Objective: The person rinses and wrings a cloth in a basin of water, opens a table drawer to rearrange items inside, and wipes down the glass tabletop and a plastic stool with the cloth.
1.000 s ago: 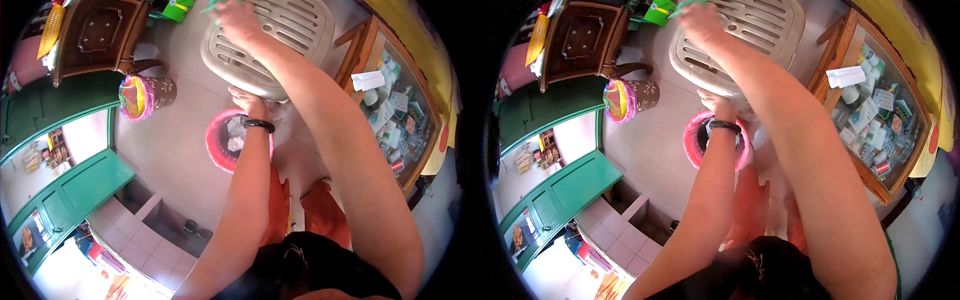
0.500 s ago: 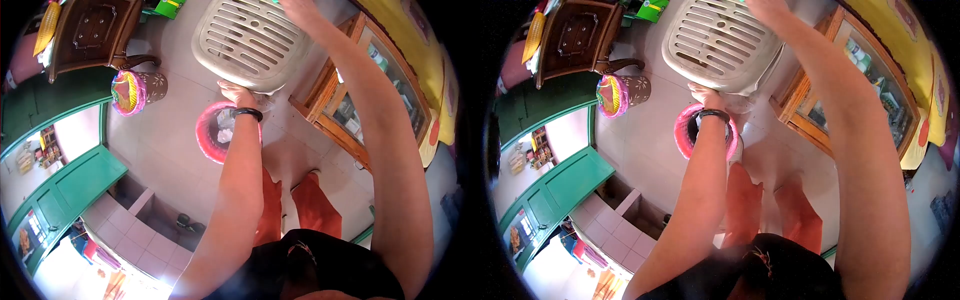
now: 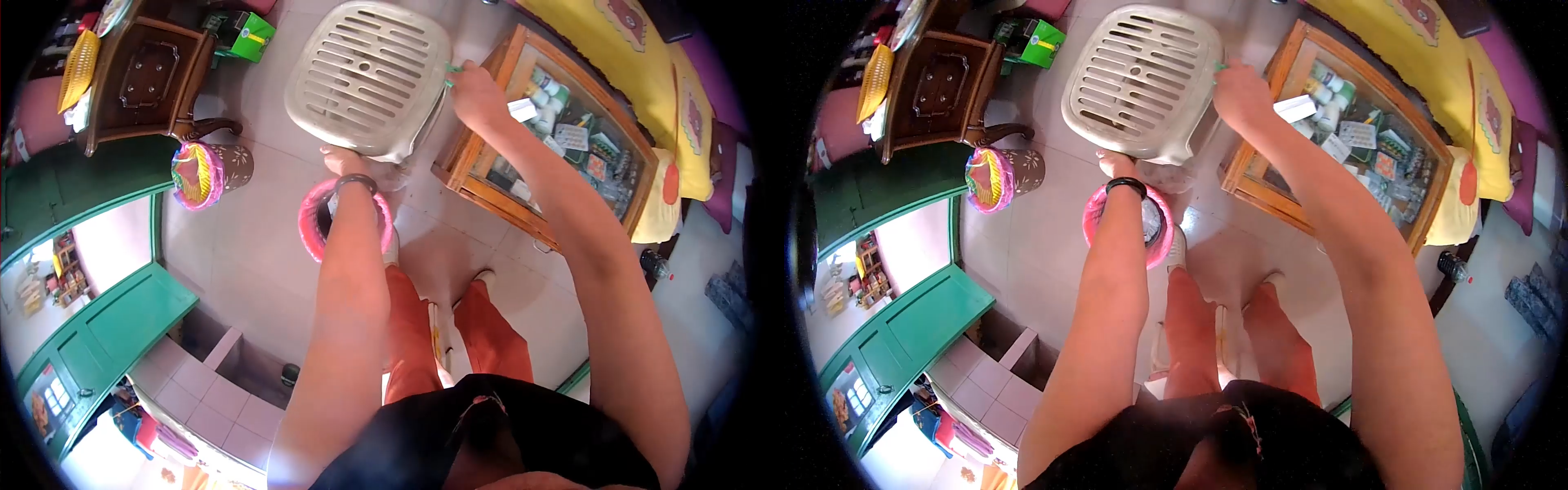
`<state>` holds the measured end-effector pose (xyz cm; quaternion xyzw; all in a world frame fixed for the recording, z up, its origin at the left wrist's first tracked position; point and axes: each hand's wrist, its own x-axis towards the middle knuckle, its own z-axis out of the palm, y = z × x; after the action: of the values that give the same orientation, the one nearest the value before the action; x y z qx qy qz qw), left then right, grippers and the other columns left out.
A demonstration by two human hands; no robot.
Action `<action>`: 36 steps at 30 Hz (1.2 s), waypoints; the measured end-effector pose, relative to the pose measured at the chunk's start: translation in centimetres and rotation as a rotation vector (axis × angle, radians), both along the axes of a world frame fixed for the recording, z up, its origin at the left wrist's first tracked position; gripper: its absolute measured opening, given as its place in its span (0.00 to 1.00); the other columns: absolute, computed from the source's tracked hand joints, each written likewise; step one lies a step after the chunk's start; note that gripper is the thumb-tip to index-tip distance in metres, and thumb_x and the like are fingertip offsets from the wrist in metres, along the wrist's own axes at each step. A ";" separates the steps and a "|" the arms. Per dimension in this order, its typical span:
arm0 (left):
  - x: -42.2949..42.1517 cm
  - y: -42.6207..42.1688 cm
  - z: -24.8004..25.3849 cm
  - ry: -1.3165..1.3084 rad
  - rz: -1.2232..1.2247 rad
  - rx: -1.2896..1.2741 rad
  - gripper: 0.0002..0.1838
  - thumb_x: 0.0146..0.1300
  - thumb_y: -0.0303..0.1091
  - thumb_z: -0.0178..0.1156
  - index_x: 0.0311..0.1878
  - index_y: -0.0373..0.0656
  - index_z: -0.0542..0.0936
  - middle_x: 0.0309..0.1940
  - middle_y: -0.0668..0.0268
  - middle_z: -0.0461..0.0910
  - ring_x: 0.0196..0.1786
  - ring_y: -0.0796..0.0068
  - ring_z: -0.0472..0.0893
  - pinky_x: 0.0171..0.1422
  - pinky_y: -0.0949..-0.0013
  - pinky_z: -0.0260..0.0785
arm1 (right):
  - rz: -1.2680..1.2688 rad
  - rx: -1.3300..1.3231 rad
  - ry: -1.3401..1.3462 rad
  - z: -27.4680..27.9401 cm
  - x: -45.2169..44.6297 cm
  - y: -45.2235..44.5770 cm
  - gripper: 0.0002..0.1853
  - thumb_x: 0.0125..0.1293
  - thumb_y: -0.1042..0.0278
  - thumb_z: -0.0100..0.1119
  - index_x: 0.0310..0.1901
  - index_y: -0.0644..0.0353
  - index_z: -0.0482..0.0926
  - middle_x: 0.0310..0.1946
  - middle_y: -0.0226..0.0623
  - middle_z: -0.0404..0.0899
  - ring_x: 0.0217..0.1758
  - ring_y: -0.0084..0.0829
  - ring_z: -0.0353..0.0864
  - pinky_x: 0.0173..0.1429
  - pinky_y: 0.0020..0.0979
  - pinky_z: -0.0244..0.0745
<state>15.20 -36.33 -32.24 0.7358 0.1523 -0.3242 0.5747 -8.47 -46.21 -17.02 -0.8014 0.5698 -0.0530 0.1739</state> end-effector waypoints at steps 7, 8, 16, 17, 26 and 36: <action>1.6 10.1 7.1 0.104 -0.429 -0.304 0.19 0.61 0.36 0.61 0.51 0.37 0.72 0.39 0.60 0.74 0.48 0.61 0.77 0.51 0.60 0.73 | -0.621 0.951 -0.828 1.1 -4.1 10.4 0.19 0.70 0.49 0.50 0.41 0.59 0.77 0.38 0.32 0.78 0.39 0.28 0.76 0.43 0.37 0.71; 1.7 12.3 8.8 0.109 -0.458 -0.340 0.20 0.60 0.35 0.63 0.52 0.38 0.70 0.39 0.61 0.73 0.49 0.61 0.75 0.51 0.60 0.73 | -0.620 0.902 -0.758 2.3 -4.2 12.2 0.22 0.70 0.47 0.50 0.45 0.61 0.78 0.39 0.33 0.79 0.39 0.27 0.76 0.43 0.34 0.71; 5.8 34.1 17.7 0.092 -0.749 0.315 0.29 0.67 0.37 0.53 0.68 0.41 0.59 0.56 0.58 0.69 0.50 0.69 0.74 0.50 0.64 0.73 | -0.923 1.131 -0.886 8.1 -1.5 16.7 0.36 0.63 0.35 0.57 0.57 0.64 0.71 0.38 0.35 0.76 0.36 0.30 0.80 0.40 0.33 0.77; 7.1 36.4 17.9 0.124 -0.763 0.346 0.29 0.67 0.38 0.53 0.68 0.40 0.59 0.55 0.59 0.70 0.50 0.69 0.75 0.50 0.64 0.73 | -0.936 1.101 -0.908 7.6 -0.8 16.0 0.36 0.62 0.34 0.57 0.55 0.63 0.72 0.37 0.35 0.76 0.35 0.30 0.80 0.40 0.33 0.77; 13.2 48.5 21.2 0.096 -0.844 0.435 0.23 0.68 0.39 0.53 0.62 0.39 0.67 0.52 0.61 0.73 0.49 0.67 0.78 0.48 0.64 0.75 | -1.070 1.132 -0.919 7.1 5.2 11.3 0.38 0.53 0.22 0.57 0.43 0.57 0.73 0.26 0.31 0.74 0.24 0.31 0.76 0.29 0.37 0.71; 5.0 48.8 26.3 0.367 -0.294 0.412 0.19 0.67 0.38 0.55 0.59 0.45 0.72 0.47 0.64 0.78 0.43 0.72 0.79 0.44 0.68 0.74 | -0.894 1.123 -1.080 -9.8 3.7 4.3 0.57 0.52 0.34 0.68 0.72 0.66 0.52 0.68 0.45 0.61 0.65 0.36 0.70 0.61 0.36 0.72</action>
<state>20.23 12.49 -5.98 0.7801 0.2080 -0.4936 0.3234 -4.78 -41.92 -26.82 -0.1673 0.6112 -0.1988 0.7476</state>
